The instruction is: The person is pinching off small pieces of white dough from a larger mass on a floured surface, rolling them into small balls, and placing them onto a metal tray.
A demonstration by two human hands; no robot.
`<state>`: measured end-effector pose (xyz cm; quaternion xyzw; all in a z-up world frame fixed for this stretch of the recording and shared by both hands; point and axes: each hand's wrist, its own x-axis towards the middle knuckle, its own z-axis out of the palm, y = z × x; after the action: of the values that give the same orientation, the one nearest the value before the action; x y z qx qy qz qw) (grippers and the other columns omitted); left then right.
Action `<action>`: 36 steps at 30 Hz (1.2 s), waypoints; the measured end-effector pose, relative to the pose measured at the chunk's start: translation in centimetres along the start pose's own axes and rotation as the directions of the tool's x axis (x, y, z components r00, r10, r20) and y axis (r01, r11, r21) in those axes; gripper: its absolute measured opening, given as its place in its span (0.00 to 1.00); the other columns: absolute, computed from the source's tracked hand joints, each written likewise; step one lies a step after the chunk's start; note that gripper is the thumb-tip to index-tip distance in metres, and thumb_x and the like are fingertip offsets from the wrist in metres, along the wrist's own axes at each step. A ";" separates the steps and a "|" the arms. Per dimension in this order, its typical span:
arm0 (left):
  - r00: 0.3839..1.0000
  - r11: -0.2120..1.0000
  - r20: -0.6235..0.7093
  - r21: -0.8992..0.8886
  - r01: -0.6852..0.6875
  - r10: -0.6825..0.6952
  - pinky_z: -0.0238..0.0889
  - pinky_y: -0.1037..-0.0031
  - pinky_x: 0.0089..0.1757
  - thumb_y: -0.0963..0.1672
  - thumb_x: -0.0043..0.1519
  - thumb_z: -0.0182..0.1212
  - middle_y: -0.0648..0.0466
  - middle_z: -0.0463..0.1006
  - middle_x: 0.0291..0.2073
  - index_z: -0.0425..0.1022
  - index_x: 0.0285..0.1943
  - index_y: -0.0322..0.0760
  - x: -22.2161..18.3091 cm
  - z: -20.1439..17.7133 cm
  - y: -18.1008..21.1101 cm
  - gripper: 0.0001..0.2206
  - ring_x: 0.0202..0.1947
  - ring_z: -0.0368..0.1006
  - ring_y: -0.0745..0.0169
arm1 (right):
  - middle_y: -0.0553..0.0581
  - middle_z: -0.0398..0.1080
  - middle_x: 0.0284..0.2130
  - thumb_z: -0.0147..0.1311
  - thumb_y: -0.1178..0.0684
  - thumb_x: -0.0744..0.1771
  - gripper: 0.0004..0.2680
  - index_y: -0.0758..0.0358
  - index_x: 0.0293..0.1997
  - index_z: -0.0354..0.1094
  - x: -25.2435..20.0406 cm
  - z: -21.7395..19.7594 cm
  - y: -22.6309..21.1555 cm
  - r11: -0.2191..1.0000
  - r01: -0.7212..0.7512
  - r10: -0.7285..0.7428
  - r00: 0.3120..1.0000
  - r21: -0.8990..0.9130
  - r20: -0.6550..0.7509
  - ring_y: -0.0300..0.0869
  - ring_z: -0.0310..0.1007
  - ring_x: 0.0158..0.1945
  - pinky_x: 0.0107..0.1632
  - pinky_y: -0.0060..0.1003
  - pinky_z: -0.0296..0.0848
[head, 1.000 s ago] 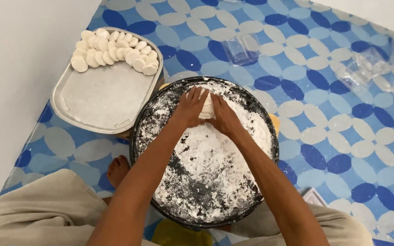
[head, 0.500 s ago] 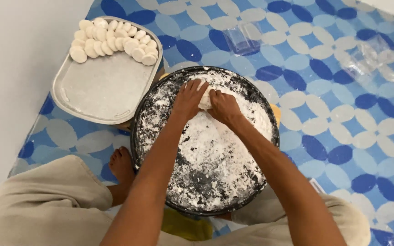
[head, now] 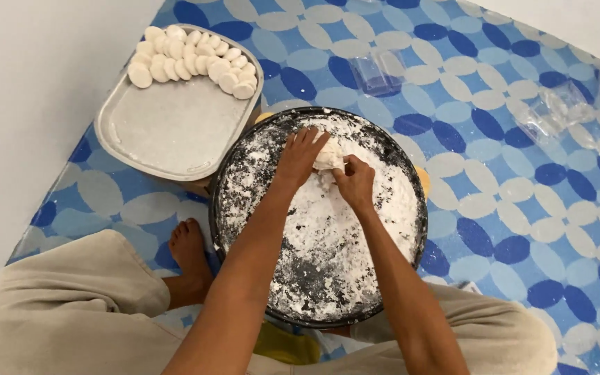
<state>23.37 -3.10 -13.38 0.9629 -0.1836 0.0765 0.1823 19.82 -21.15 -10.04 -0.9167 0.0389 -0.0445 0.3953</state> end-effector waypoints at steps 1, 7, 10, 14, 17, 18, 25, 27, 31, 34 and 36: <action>1.000 1.000 0.002 -0.007 -0.005 0.005 0.52 0.51 0.63 0.37 0.53 0.75 0.47 0.61 0.65 0.60 0.72 0.46 -0.1 0.0 0.3 0.38 0.68 0.54 0.47 | 0.53 0.68 0.16 0.61 0.55 0.58 0.06 0.55 0.35 0.74 -0.6 -0.1 0.2 1.000 -0.005 0.005 1.000 -0.005 -0.003 0.44 0.72 0.25 0.38 0.41 0.72; 0.999 1.000 0.046 -0.009 -0.006 0.007 0.50 0.53 0.65 0.34 0.56 0.69 0.48 0.61 0.66 0.59 0.74 0.50 -0.2 -1.4 0.3 0.37 0.71 0.52 0.48 | 0.67 0.76 0.34 0.59 0.61 0.64 0.11 0.70 0.51 0.73 -3.3 0.9 -1.0 0.676 -0.368 0.400 0.911 0.639 0.101 0.49 0.80 0.33 0.37 0.43 0.85; 0.997 0.998 0.081 -0.067 0.019 -0.013 0.48 0.52 0.67 0.34 0.55 0.70 0.47 0.60 0.68 0.59 0.75 0.49 -0.1 -1.0 0.1 0.38 0.73 0.50 0.46 | 0.72 0.72 0.43 0.59 0.61 0.66 0.15 0.73 0.58 0.68 -4.4 -0.4 -2.3 0.656 -0.369 0.377 0.916 0.658 0.137 0.51 0.77 0.42 0.45 0.43 0.83; 0.991 0.993 0.132 -0.111 0.039 -0.024 0.39 0.50 0.70 0.37 0.53 0.74 0.44 0.56 0.72 0.54 0.77 0.49 0.2 -0.8 0.4 0.42 0.76 0.43 0.43 | 0.78 0.56 0.64 0.65 0.49 0.62 0.35 0.66 0.74 0.44 -4.0 -4.4 -7.5 0.972 -0.229 0.200 0.928 0.059 0.316 0.69 0.63 0.63 0.63 0.63 0.67; 0.979 0.988 0.200 -0.140 0.059 -0.030 0.32 0.50 0.71 0.42 0.51 0.77 0.45 0.51 0.74 0.49 0.79 0.51 -0.2 -2.9 0.3 0.47 0.77 0.38 0.43 | 0.74 0.60 0.59 0.49 0.24 0.63 0.33 0.62 0.64 0.53 -0.8 -4.0 -8.4 0.927 -0.130 0.248 0.915 -0.352 0.317 0.71 0.64 0.62 0.62 0.65 0.63; 0.972 0.980 0.233 -0.185 0.072 -0.027 0.30 0.50 0.72 0.46 0.50 0.78 0.44 0.49 0.75 0.47 0.79 0.52 -0.2 -3.6 0.7 0.48 0.78 0.36 0.43 | 0.71 0.73 0.49 0.34 0.13 0.63 0.36 0.61 0.52 0.69 0.7 -3.5 -7.4 0.844 -0.089 0.290 0.906 -0.529 0.310 0.67 0.72 0.56 0.58 0.59 0.68; 0.960 0.973 0.274 -0.202 0.116 -0.057 0.28 0.51 0.72 0.54 0.48 0.75 0.45 0.48 0.75 0.46 0.79 0.54 -0.3 -3.8 0.9 0.50 0.78 0.35 0.43 | 0.64 0.77 0.27 0.30 0.10 0.60 0.43 0.71 0.49 0.72 4.3 0.6 -0.4 0.846 -0.074 0.384 0.772 -0.528 0.507 0.60 0.80 0.44 0.52 0.55 0.73; 0.959 0.974 0.278 -0.201 0.108 -0.049 0.28 0.51 0.72 0.52 0.48 0.73 0.45 0.48 0.74 0.46 0.78 0.55 -0.1 -3.6 0.7 0.49 0.77 0.35 0.43 | 0.61 0.78 0.26 0.42 0.18 0.63 0.38 0.73 0.58 0.65 3.7 0.6 -0.1 0.901 -0.185 0.389 0.745 -0.393 0.542 0.49 0.79 0.23 0.39 0.46 0.76; 0.949 0.982 0.307 -0.144 0.122 -0.073 0.27 0.54 0.72 0.48 0.48 0.68 0.47 0.44 0.76 0.43 0.80 0.56 0.5 -1.8 0.3 0.48 0.78 0.32 0.46 | 0.75 0.74 0.36 0.52 0.30 0.67 0.38 0.83 0.71 0.44 2.5 0.3 -1.1 0.906 -0.416 0.387 0.739 -0.078 0.552 0.50 0.82 0.31 0.27 0.33 0.74; 0.943 0.984 0.321 -0.116 0.136 -0.092 0.26 0.53 0.72 0.47 0.49 0.66 0.45 0.42 0.77 0.41 0.80 0.54 0.0 -2.6 0.8 0.48 0.78 0.30 0.45 | 0.61 0.78 0.25 0.57 0.33 0.65 0.23 0.69 0.48 0.72 1.9 1.8 1.1 0.935 -0.351 0.338 0.846 -0.045 0.412 0.44 0.79 0.23 0.35 0.35 0.74; 0.934 0.993 0.345 -0.047 0.113 -0.089 0.24 0.52 0.72 0.47 0.51 0.65 0.44 0.37 0.78 0.33 0.82 0.55 0.1 -3.2 1.0 0.51 0.79 0.26 0.45 | 0.53 0.76 0.19 0.56 0.36 0.66 0.16 0.60 0.41 0.75 1.6 2.6 1.8 0.954 -0.286 0.299 0.907 -0.085 0.298 0.42 0.77 0.20 0.34 0.34 0.74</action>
<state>22.79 -2.83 -10.10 0.9631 -0.1653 -0.1078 0.1832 21.66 -20.65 -13.08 -0.9037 0.1147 0.1591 0.3805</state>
